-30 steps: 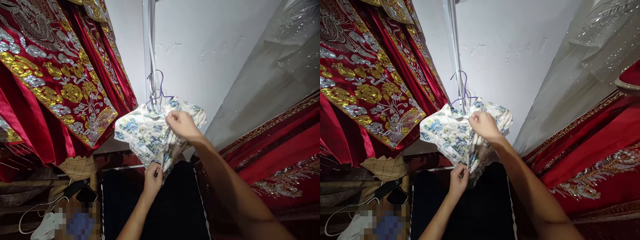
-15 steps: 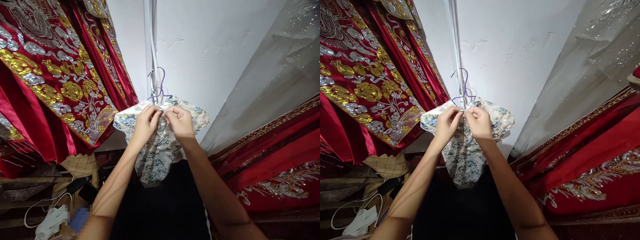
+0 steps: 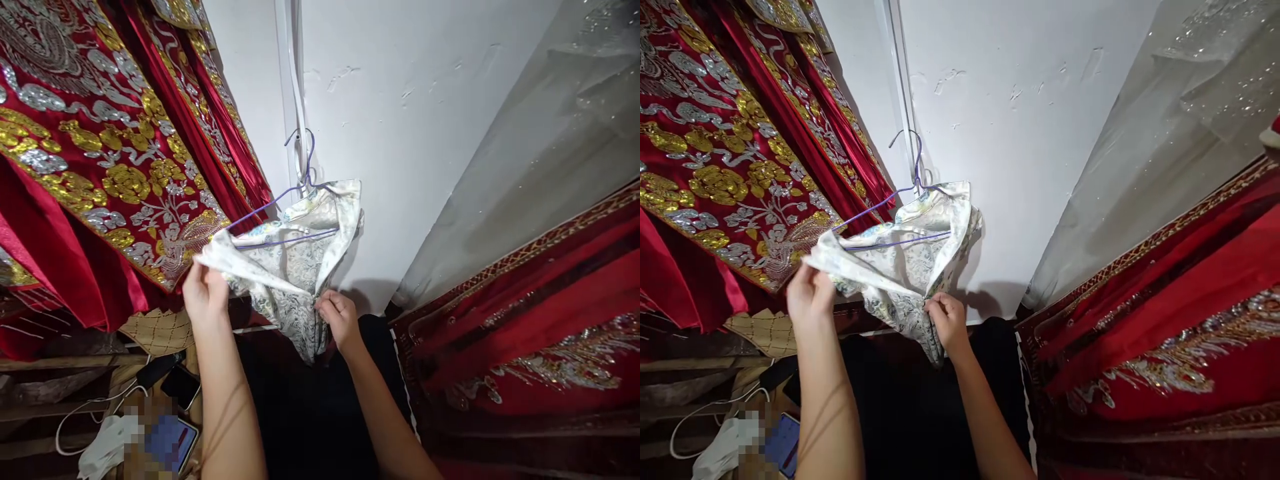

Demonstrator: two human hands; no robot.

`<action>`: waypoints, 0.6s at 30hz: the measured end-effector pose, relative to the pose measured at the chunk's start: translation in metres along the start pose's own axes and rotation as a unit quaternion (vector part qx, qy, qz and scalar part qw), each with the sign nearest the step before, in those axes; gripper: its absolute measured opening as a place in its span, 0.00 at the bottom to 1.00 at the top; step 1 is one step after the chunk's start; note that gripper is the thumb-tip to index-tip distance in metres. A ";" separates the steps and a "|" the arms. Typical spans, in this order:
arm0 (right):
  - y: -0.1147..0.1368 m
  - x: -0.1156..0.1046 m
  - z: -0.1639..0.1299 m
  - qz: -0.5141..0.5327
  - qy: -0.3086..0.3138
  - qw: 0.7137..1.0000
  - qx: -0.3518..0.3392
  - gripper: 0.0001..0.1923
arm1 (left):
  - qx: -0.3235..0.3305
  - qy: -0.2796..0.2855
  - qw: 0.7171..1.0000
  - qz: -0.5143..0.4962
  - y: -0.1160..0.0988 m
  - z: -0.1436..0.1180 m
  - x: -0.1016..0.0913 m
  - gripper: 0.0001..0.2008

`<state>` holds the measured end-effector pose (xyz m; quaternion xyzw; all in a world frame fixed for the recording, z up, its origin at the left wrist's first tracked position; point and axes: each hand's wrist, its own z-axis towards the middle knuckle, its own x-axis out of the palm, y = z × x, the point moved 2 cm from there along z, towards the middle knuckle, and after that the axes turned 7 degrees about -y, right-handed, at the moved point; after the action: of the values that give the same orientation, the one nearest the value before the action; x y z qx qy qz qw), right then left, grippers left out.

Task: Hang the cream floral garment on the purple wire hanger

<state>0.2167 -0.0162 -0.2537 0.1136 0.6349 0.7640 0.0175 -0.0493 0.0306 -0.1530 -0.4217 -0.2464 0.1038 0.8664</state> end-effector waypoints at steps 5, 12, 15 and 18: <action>0.007 -0.010 -0.008 0.050 0.014 0.998 0.027 0.16 | -0.238 -0.102 0.959 -0.117 0.053 -0.087 0.000 0.08; 0.015 -0.022 -0.001 -0.049 0.002 0.998 -0.037 0.24 | -0.232 0.005 0.958 -0.168 0.008 -0.130 0.066 0.10; 0.029 -0.009 -0.003 -0.020 0.157 0.987 -0.012 0.32 | -0.164 0.123 0.977 -0.052 -0.016 -0.137 0.084 0.10; 0.043 0.002 -0.005 -0.023 0.312 0.949 -0.029 0.25 | -0.071 0.131 0.988 0.036 -0.020 -0.134 0.083 0.10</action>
<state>0.2186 -0.0290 -0.2118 -0.1459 0.5883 0.7789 -0.1611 0.0900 -0.0405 -0.1790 -0.5006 -0.1219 0.0613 0.8549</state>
